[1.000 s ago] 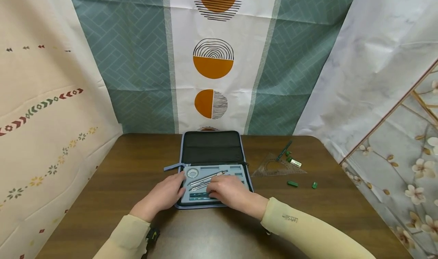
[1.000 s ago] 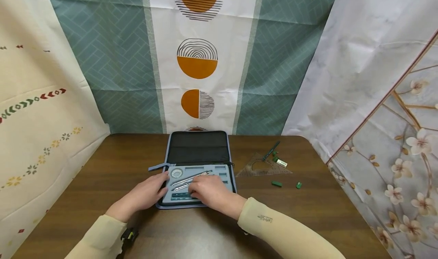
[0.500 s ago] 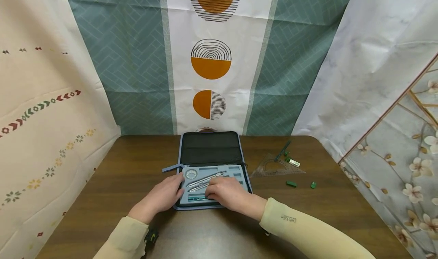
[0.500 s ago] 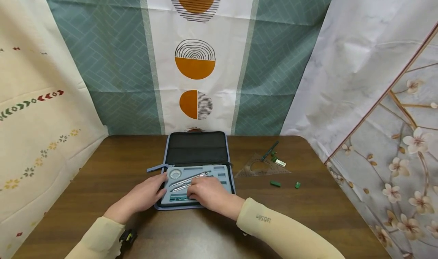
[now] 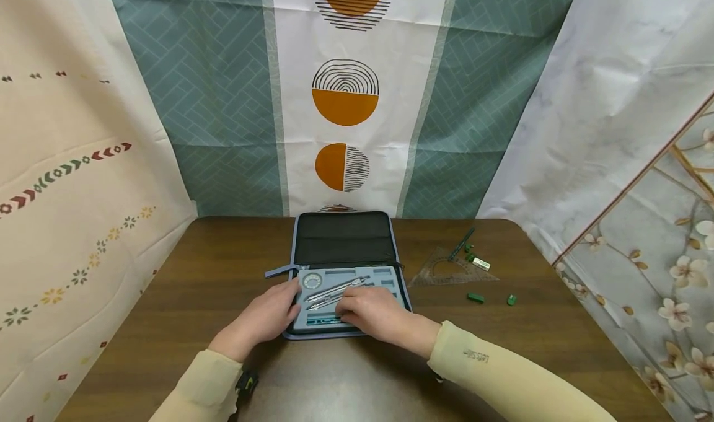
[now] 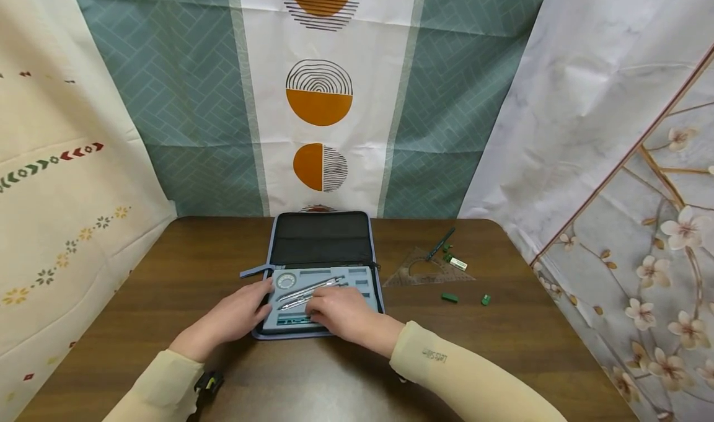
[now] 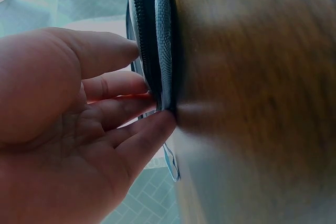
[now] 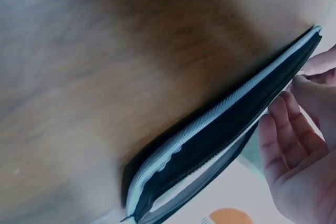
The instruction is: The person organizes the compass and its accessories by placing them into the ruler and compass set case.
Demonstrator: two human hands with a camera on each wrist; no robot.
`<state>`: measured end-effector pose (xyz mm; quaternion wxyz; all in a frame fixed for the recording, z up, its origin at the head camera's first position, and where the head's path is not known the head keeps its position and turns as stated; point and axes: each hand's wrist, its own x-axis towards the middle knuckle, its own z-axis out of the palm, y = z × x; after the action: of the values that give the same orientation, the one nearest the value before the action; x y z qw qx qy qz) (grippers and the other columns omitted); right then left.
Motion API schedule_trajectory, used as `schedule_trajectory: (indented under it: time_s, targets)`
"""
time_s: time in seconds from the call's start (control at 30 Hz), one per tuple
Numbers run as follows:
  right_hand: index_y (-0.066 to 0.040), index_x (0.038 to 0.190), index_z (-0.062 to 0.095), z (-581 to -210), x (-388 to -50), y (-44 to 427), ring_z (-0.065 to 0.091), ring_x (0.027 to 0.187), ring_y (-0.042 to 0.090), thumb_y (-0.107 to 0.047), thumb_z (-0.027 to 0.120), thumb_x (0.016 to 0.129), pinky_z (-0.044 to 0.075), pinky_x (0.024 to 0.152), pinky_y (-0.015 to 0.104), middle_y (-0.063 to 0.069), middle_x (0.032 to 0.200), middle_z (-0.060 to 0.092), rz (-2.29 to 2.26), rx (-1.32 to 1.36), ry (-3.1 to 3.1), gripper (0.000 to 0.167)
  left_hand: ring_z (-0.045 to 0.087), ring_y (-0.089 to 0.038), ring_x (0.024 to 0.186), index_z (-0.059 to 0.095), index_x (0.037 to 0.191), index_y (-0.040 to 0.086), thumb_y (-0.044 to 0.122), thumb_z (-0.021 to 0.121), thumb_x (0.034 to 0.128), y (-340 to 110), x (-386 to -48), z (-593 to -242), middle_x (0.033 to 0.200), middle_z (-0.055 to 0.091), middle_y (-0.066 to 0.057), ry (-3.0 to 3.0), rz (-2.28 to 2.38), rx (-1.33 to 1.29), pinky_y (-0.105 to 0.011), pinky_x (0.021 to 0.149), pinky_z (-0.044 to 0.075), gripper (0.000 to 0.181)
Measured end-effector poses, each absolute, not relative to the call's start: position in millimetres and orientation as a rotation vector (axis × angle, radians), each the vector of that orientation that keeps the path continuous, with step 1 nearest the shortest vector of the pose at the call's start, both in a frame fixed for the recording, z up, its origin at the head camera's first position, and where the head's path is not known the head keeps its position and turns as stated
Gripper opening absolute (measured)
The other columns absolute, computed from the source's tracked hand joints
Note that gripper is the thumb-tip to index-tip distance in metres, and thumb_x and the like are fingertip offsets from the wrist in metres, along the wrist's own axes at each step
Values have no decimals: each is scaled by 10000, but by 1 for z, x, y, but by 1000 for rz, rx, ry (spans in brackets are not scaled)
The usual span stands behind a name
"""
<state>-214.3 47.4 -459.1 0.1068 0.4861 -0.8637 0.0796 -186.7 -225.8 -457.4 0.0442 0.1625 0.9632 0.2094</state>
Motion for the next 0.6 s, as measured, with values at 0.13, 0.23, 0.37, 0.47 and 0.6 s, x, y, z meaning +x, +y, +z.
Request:
schedule_trajectory:
  time_s: [0.13, 0.23, 0.37, 0.47, 0.6]
  targets:
    - [-214, 1141, 826, -454, -218, 57, 727, 960, 89, -220, 856, 999, 616, 803, 279, -81, 1074, 728, 260, 1415, -2531, 145, 486, -460, 1517, 588, 1502, -79, 139, 695, 1093, -227, -188, -457, 1639, 481, -318, 2945, 634, 503, -615, 1229, 413, 475]
    - [-201, 1169, 827, -450, -224, 69, 734, 948, 104, -216, 877, 979, 623, 780, 289, -65, 1075, 731, 252, 1369, -2518, 197, 487, -469, 1513, 594, 1494, -86, 136, 700, 1089, -227, -187, -455, 1635, 484, -323, 2950, 626, 515, -618, 1228, 412, 474]
    - [-171, 1188, 825, -443, -238, 93, 743, 951, 144, -195, 900, 955, 640, 763, 335, -29, 1087, 739, 239, 1266, -2523, 246, 484, -476, 1514, 580, 1505, -101, 132, 701, 1087, -229, -188, -452, 1627, 489, -330, 2960, 620, 525, -621, 1230, 407, 493]
    - [-155, 1181, 825, -441, -251, 114, 748, 959, 170, -180, 903, 951, 647, 759, 371, -6, 1103, 748, 234, 1160, -2552, 244, 481, -470, 1519, 554, 1530, -102, 144, 701, 1090, -229, -189, -452, 1629, 491, -323, 2957, 625, 512, -621, 1232, 405, 525]
    - [-143, 1146, 823, -440, -267, 143, 743, 914, 189, -174, 917, 935, 638, 718, 400, 2, 1074, 744, 196, 1002, -2579, 233, 479, -468, 1521, 552, 1538, -91, 164, 703, 1093, -227, -189, -456, 1635, 489, -316, 2946, 617, 490, -623, 1232, 404, 535]
